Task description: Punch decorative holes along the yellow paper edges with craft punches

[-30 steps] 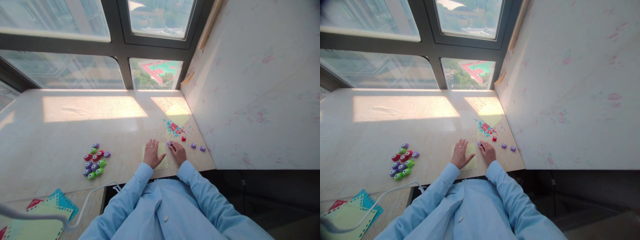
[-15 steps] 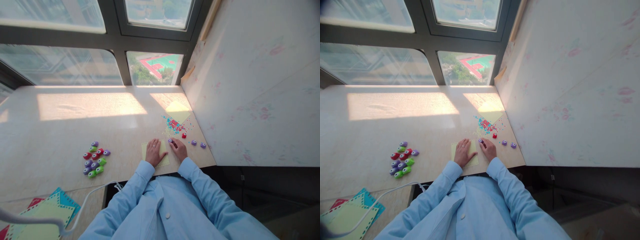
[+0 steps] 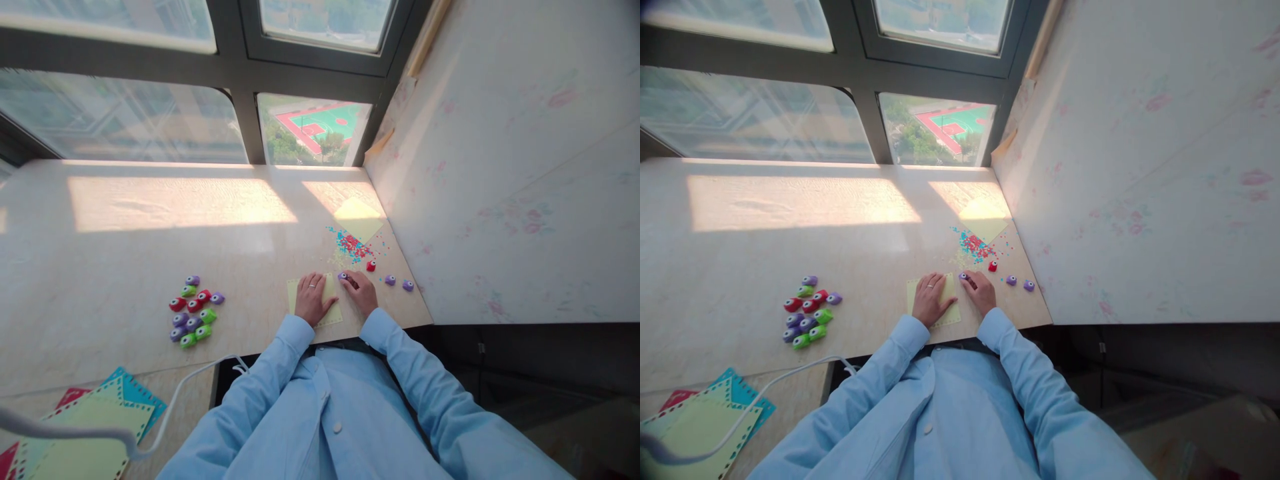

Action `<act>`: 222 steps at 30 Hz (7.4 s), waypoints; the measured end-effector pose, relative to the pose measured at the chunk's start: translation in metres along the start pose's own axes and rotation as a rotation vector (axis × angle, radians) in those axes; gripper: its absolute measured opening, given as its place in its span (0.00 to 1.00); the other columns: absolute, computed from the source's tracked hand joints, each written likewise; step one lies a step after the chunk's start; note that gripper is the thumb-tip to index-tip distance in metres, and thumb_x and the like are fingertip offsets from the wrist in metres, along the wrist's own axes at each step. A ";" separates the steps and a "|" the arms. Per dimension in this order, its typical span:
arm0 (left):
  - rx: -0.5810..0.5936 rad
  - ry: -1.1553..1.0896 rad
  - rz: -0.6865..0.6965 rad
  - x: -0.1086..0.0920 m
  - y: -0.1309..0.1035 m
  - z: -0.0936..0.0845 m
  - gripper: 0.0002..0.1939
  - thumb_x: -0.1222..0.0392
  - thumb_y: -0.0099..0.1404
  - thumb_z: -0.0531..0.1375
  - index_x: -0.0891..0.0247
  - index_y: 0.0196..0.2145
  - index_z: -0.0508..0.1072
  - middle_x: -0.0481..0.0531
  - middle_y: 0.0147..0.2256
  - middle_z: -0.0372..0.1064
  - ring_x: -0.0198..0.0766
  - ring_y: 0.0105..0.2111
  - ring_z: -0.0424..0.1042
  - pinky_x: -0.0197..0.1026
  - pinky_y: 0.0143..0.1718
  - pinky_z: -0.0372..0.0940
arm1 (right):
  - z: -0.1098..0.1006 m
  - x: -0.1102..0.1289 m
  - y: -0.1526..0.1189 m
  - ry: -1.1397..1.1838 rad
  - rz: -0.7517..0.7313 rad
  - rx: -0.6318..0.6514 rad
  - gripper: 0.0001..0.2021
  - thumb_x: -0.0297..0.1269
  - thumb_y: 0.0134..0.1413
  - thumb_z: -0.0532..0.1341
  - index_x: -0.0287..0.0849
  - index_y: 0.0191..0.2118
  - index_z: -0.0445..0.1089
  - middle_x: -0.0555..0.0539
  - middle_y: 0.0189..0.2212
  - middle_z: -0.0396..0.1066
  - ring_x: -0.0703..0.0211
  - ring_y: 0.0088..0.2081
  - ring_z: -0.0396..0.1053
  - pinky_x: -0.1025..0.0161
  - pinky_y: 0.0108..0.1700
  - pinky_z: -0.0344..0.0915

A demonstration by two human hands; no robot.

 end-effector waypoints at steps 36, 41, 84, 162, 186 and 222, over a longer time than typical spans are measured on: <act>0.057 -0.004 -0.004 -0.003 -0.001 -0.002 0.27 0.43 0.66 0.57 0.64 0.55 0.69 0.63 0.56 0.67 0.55 0.61 0.60 0.60 0.63 0.50 | 0.014 0.011 0.010 0.075 -0.020 0.059 0.12 0.39 0.61 0.57 0.45 0.45 0.76 0.43 0.40 0.71 0.51 0.44 0.70 0.54 0.49 0.69; 0.061 -0.001 0.002 -0.003 -0.001 -0.002 0.25 0.46 0.66 0.57 0.65 0.55 0.69 0.64 0.57 0.67 0.54 0.61 0.60 0.59 0.64 0.50 | 0.017 0.016 0.012 0.071 -0.019 0.058 0.11 0.40 0.61 0.58 0.45 0.44 0.76 0.43 0.40 0.71 0.51 0.43 0.70 0.55 0.47 0.70; -0.014 -0.056 0.005 -0.001 -0.001 -0.005 0.22 0.50 0.65 0.59 0.64 0.52 0.71 0.61 0.55 0.69 0.52 0.60 0.62 0.57 0.63 0.52 | 0.016 0.024 0.008 0.206 -0.062 0.032 0.09 0.41 0.58 0.61 0.45 0.41 0.75 0.44 0.41 0.75 0.51 0.45 0.72 0.52 0.50 0.69; 0.123 0.146 -0.155 0.047 -0.032 -0.046 0.30 0.47 0.66 0.56 0.61 0.62 0.62 0.64 0.64 0.56 0.54 0.66 0.52 0.62 0.65 0.44 | 0.013 0.022 -0.005 0.196 0.091 -0.023 0.08 0.42 0.60 0.61 0.47 0.40 0.75 0.44 0.37 0.72 0.54 0.36 0.72 0.57 0.35 0.73; 0.100 0.197 -0.141 0.048 -0.033 -0.041 0.31 0.44 0.66 0.56 0.62 0.61 0.63 0.64 0.64 0.57 0.55 0.65 0.53 0.61 0.65 0.44 | 0.012 0.025 -0.003 0.131 0.042 -0.065 0.08 0.37 0.62 0.57 0.46 0.38 0.74 0.44 0.35 0.72 0.53 0.38 0.71 0.55 0.41 0.71; 0.127 0.252 -0.172 0.048 -0.030 -0.037 0.26 0.52 0.71 0.48 0.69 0.61 0.64 0.63 0.63 0.58 0.51 0.65 0.54 0.58 0.66 0.44 | 0.028 -0.004 0.039 0.269 0.535 0.295 0.19 0.53 0.36 0.68 0.44 0.26 0.64 0.52 0.20 0.68 0.59 0.25 0.65 0.63 0.28 0.60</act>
Point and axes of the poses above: each hand's wrist, its own y-axis towards the middle knuckle, its own z-axis out of the palm, x = y × z, the point moved 4 cm from there along y, towards the middle knuckle
